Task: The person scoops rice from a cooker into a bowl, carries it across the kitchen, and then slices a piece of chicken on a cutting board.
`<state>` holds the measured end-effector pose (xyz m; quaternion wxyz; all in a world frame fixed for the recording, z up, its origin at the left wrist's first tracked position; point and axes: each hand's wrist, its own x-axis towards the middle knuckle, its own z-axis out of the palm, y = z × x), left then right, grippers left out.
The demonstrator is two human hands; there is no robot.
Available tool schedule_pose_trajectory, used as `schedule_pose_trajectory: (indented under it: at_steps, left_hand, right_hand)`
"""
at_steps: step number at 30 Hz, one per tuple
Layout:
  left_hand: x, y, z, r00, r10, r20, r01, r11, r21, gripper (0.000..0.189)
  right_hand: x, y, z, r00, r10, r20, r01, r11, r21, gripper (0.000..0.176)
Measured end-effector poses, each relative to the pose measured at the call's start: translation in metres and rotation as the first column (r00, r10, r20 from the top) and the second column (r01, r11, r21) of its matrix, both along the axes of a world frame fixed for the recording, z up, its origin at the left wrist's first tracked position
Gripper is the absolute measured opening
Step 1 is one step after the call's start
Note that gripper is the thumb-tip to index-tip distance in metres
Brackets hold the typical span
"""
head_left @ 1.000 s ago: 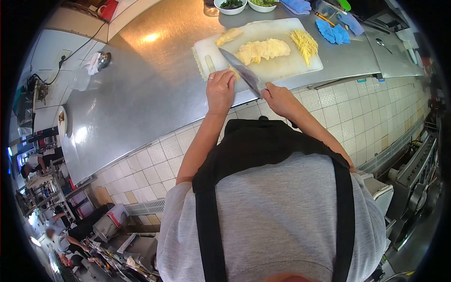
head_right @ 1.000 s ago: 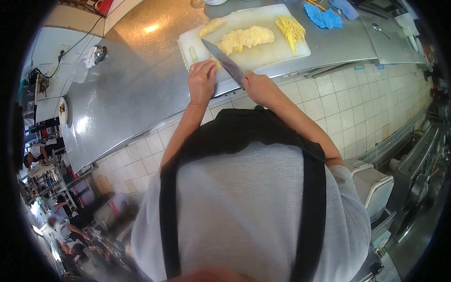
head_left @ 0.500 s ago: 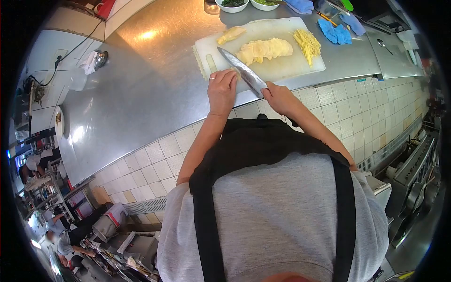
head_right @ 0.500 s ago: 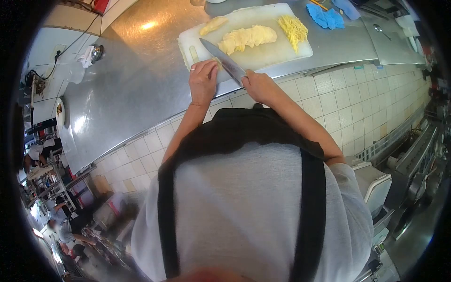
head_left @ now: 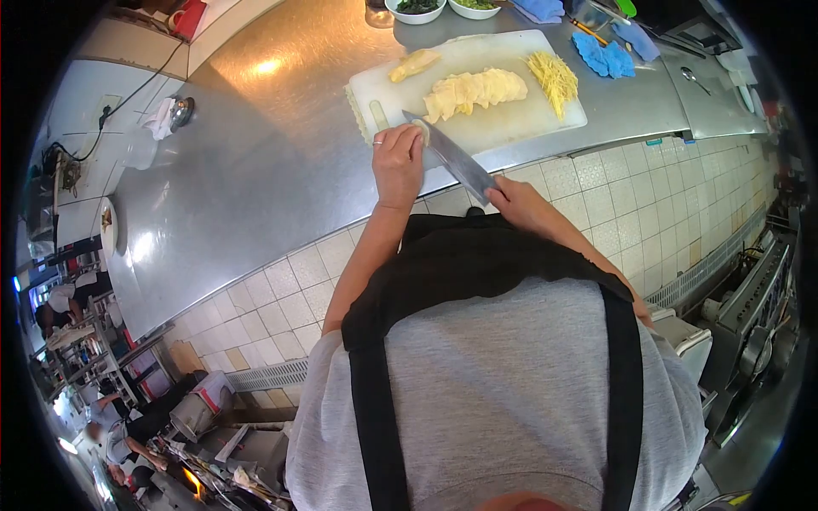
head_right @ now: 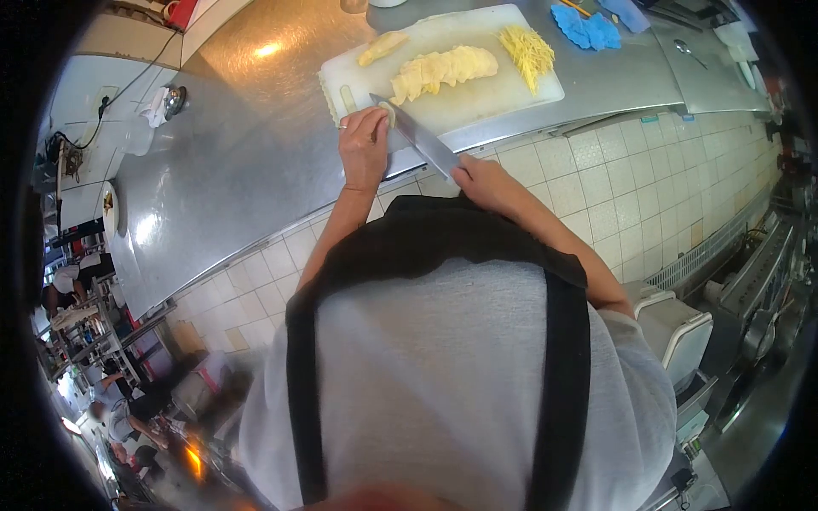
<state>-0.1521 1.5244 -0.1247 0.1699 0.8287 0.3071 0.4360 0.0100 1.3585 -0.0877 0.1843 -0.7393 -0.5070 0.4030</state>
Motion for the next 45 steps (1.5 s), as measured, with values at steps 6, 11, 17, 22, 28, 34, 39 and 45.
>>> schedule_pose_trajectory:
  at_steps: [6,11,17,22,28,34,39,45]
  left_hand:
    - [0.005,0.014,0.010,0.996,-0.017,-0.090,0.010,0.997,-0.078,0.014]
    - [0.025,0.044,0.017,0.981,-0.117,-0.157,0.112,0.993,-0.045,0.011]
    - [0.026,0.062,0.017,0.923,-0.266,-0.278,0.245,0.963,-0.110,0.013]
    - [0.012,0.047,0.026,0.979,-0.183,-0.093,0.171,0.977,-0.129,0.015]
    - [-0.005,0.005,0.015,0.999,-0.016,-0.048,0.003,0.966,-0.258,0.014]
    - [0.003,-0.006,0.017,0.991,-0.037,-0.131,0.023,0.994,-0.107,0.018]
    - [-0.002,-0.007,0.015,0.987,-0.032,-0.158,0.022,0.998,-0.062,0.019]
    - [-0.001,-0.010,0.014,0.990,-0.007,-0.143,0.002,0.999,-0.035,0.017]
  right_hand:
    - [0.004,-0.008,0.002,0.998,-0.019,-0.064,0.013,0.994,-0.106,0.033]
    - [0.004,-0.007,-0.003,0.997,-0.007,-0.080,0.005,0.999,-0.035,0.034]
    - [0.004,-0.005,0.003,0.997,0.000,-0.078,-0.004,0.999,-0.045,0.033]
    - [0.004,-0.005,0.011,0.998,0.014,-0.059,-0.013,1.000,0.001,0.032]
    - [0.012,0.000,0.014,0.991,-0.131,-0.014,0.132,0.987,0.089,0.032]
    - [0.015,0.011,0.004,0.995,-0.093,0.029,0.090,0.991,0.101,0.032]
    - [0.009,0.008,-0.007,0.996,-0.087,0.018,0.084,0.990,0.112,0.032]
    - [0.015,0.011,0.009,0.998,-0.047,0.038,0.043,0.994,0.102,0.032]
